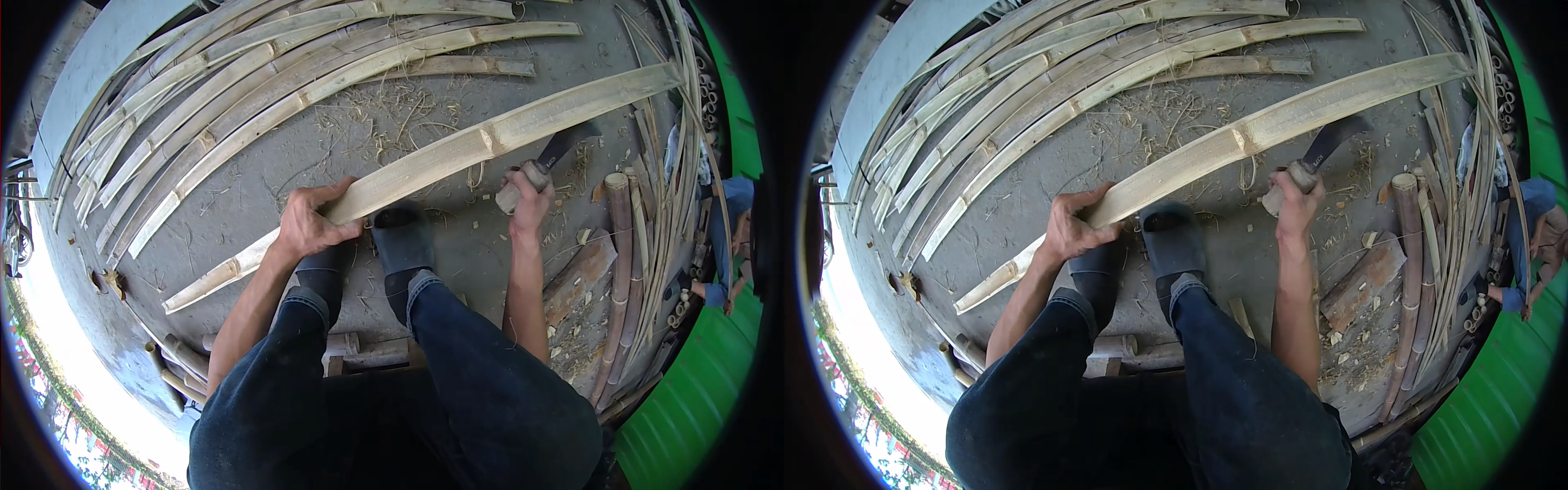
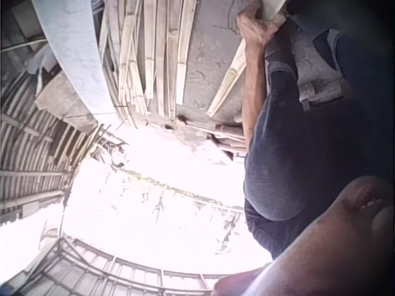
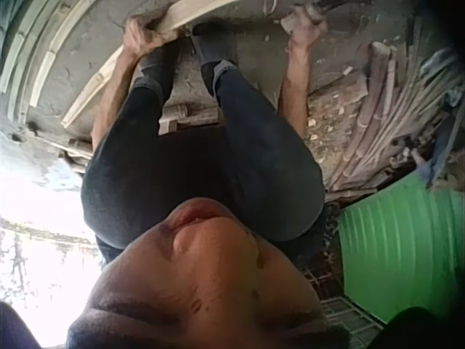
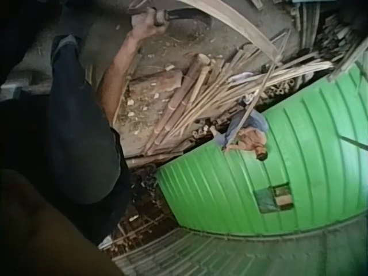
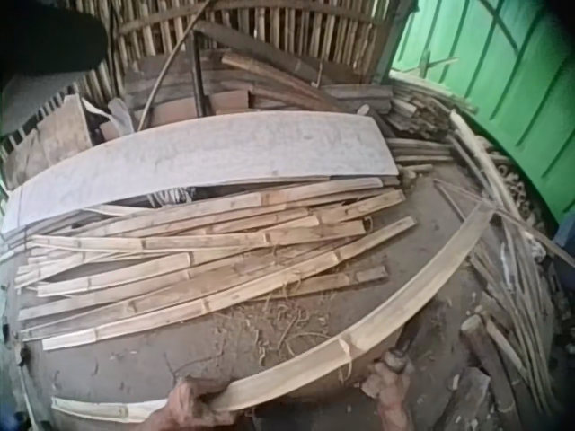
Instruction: Scraping a piece of bamboo using a curved blade to process it.
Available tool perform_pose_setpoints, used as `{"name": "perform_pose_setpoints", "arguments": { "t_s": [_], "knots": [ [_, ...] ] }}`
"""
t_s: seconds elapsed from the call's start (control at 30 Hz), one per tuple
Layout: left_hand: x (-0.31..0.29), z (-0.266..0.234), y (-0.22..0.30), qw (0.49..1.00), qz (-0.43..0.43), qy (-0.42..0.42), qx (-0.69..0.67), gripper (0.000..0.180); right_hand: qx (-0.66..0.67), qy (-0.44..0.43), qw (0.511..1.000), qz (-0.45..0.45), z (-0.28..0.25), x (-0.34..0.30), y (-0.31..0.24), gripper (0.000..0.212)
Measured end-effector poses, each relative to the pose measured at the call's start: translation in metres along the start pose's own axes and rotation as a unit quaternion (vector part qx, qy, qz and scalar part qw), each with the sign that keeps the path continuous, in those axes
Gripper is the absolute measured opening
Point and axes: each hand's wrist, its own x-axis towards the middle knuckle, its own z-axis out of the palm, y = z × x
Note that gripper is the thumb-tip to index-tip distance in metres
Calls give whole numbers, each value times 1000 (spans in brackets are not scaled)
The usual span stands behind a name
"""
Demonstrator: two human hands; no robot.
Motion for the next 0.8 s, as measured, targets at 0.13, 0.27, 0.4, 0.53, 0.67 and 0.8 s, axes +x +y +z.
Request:
{"name": "perform_pose_setpoints", "arguments": {
  "t_s": [0.13,0.27,0.4,0.53,0.67,0.8],
  "knots": [
    [4,-1,-20,1000,-11,17,4,72,8,83,996,29,-8,-6,12,25],
    [-4,2,-30,996,-74,-11,41,74,-206,6,978,34,-11,-23,17,25],
    [-5,-1,-19,996,-81,-28,23,74,-435,-88,896,-30,-1,-19,28,38],
    [-3,-1,-7,993,-99,-34,58,74,-348,-74,931,81,15,-26,39,42],
    [-12,-15,-15,987,-128,-40,90,73,-437,-199,876,-49,25,-33,25,44],
    [-12,-5,-10,988,-123,-48,79,73,-391,-136,908,65,18,-6,16,44]
  ]
}}
